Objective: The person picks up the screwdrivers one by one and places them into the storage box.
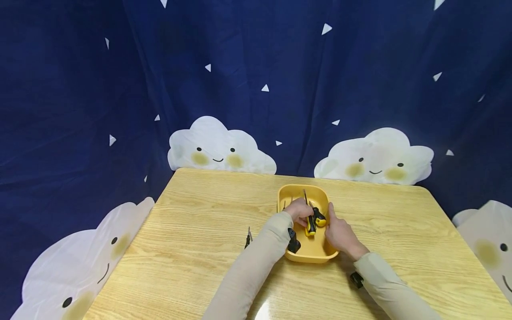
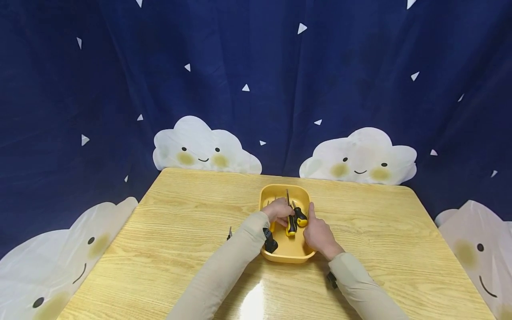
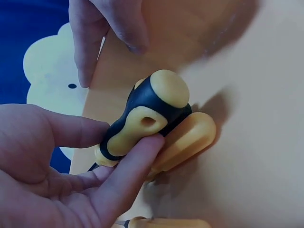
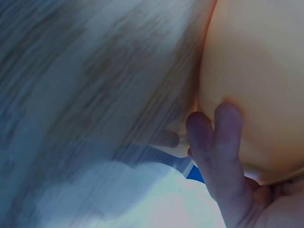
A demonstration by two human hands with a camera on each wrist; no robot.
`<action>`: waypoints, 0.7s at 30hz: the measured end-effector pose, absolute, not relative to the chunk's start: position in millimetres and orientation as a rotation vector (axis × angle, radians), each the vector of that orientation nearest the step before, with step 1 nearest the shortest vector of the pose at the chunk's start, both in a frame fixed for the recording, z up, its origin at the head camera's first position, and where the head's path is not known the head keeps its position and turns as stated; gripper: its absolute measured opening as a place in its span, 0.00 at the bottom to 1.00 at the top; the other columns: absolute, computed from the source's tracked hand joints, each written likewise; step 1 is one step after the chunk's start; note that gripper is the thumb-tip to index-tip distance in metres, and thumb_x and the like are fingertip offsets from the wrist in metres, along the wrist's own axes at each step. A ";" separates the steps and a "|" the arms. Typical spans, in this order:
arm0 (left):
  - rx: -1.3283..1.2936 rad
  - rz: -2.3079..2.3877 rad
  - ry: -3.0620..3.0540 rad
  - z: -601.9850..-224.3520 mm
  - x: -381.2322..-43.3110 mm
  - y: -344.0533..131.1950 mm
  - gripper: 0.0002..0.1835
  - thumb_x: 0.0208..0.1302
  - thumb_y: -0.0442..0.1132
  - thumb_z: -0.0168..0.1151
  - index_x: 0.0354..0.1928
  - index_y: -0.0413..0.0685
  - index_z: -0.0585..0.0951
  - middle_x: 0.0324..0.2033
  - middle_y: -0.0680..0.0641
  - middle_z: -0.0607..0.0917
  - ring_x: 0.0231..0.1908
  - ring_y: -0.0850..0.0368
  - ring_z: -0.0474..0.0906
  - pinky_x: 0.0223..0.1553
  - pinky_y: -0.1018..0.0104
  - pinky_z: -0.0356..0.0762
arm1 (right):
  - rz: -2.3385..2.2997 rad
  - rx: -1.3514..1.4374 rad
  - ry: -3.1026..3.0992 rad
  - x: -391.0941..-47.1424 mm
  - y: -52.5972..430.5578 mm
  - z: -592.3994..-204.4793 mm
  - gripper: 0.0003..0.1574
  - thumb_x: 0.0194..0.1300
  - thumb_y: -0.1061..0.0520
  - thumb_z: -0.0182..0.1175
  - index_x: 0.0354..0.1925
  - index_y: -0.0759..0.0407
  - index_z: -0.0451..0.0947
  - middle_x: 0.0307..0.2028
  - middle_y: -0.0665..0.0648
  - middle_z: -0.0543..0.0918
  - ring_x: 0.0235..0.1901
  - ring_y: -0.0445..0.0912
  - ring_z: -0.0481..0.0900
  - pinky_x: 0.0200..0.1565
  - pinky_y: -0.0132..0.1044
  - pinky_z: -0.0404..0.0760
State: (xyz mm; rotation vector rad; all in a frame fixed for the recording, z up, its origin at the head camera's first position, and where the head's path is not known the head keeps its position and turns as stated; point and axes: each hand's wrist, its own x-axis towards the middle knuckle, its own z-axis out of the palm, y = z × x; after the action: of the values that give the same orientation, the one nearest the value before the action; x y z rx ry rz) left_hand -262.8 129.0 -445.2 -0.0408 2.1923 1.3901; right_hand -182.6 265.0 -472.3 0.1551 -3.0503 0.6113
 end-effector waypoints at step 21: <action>-0.067 1.392 2.267 -447.9 -270.8 128.9 0.24 0.64 0.31 0.56 0.62 0.39 0.67 0.41 0.41 0.75 0.28 0.49 0.78 0.28 0.56 0.82 | 0.619 0.143 -3.061 -182.9 264.5 -472.0 0.46 0.61 0.65 0.46 0.70 0.74 0.34 0.20 0.67 0.75 0.17 0.51 0.73 0.23 0.47 0.73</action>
State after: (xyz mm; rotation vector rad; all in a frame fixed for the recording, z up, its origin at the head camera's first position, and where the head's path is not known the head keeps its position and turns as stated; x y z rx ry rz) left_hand -270.8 128.9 -447.9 -0.0668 2.2669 1.3920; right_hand -182.9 264.5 -472.0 0.1429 -3.0614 0.6193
